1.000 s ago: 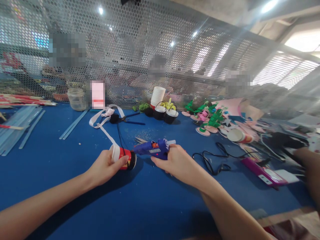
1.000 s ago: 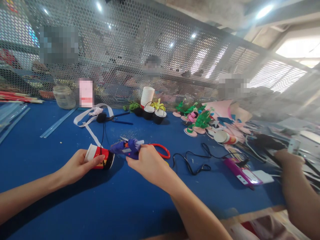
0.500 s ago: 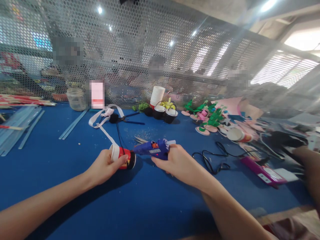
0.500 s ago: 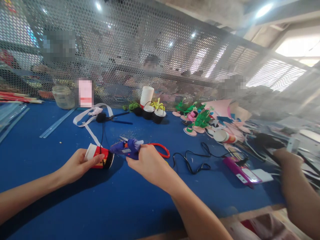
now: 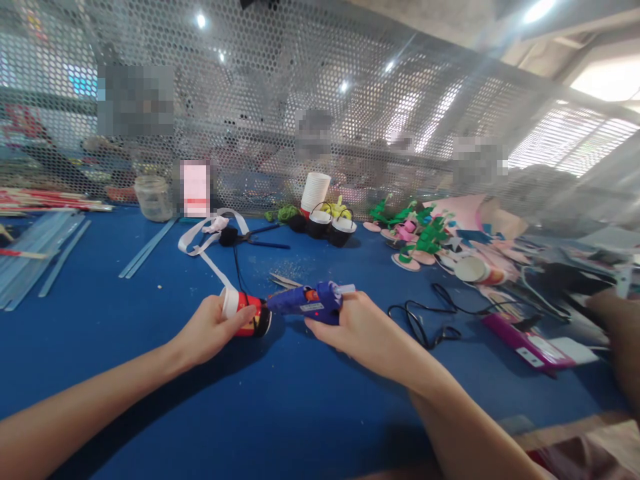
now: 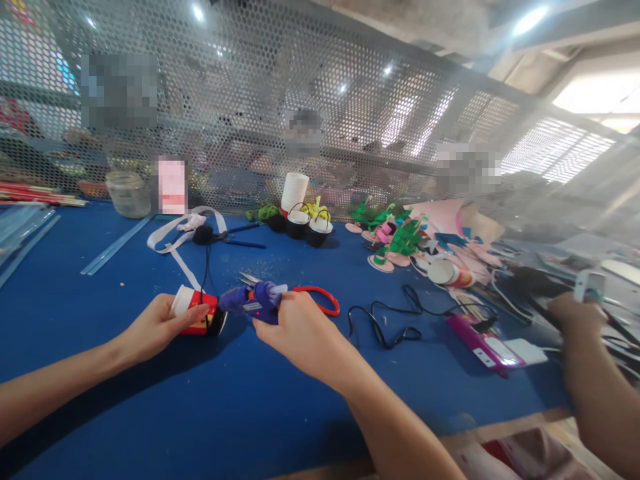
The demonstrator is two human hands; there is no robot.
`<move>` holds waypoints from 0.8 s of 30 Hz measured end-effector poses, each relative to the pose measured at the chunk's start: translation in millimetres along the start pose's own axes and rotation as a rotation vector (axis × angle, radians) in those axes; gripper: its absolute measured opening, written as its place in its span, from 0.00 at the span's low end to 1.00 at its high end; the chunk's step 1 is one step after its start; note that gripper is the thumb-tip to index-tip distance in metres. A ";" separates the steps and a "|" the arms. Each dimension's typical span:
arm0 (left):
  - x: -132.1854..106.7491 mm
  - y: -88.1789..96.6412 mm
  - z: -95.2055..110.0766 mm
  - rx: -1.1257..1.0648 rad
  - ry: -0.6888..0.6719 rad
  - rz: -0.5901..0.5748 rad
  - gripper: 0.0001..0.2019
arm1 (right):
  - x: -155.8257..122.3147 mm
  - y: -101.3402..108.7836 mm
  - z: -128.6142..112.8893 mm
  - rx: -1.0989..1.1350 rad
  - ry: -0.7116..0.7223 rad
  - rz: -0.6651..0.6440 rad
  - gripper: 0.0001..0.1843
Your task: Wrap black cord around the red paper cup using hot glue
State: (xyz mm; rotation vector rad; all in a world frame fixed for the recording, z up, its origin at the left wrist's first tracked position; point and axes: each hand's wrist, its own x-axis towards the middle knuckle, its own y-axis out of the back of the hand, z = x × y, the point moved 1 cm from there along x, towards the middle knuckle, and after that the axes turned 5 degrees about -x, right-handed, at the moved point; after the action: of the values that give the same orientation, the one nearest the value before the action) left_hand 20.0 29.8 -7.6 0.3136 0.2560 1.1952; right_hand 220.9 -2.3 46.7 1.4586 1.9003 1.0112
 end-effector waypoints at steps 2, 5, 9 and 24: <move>-0.1 -0.3 0.4 -0.009 -0.005 -0.002 0.17 | -0.7 -0.4 0.6 -0.008 0.015 -0.001 0.07; 0.2 -0.5 0.3 -0.016 -0.010 0.005 0.18 | -1.4 -1.7 2.6 -0.038 0.020 0.002 0.07; 1.1 -0.1 -0.3 -0.006 -0.011 0.005 0.18 | -1.8 -2.5 4.6 -0.111 0.043 0.030 0.07; 1.5 0.5 4.6 -0.013 0.031 0.025 0.18 | -6.5 -3.9 0.7 -0.186 0.053 0.025 0.06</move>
State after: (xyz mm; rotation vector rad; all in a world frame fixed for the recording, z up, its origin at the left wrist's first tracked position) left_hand 21.7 30.9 -3.2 0.2880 0.2715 1.2264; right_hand 221.0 -8.9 43.0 1.3642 1.7751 1.2146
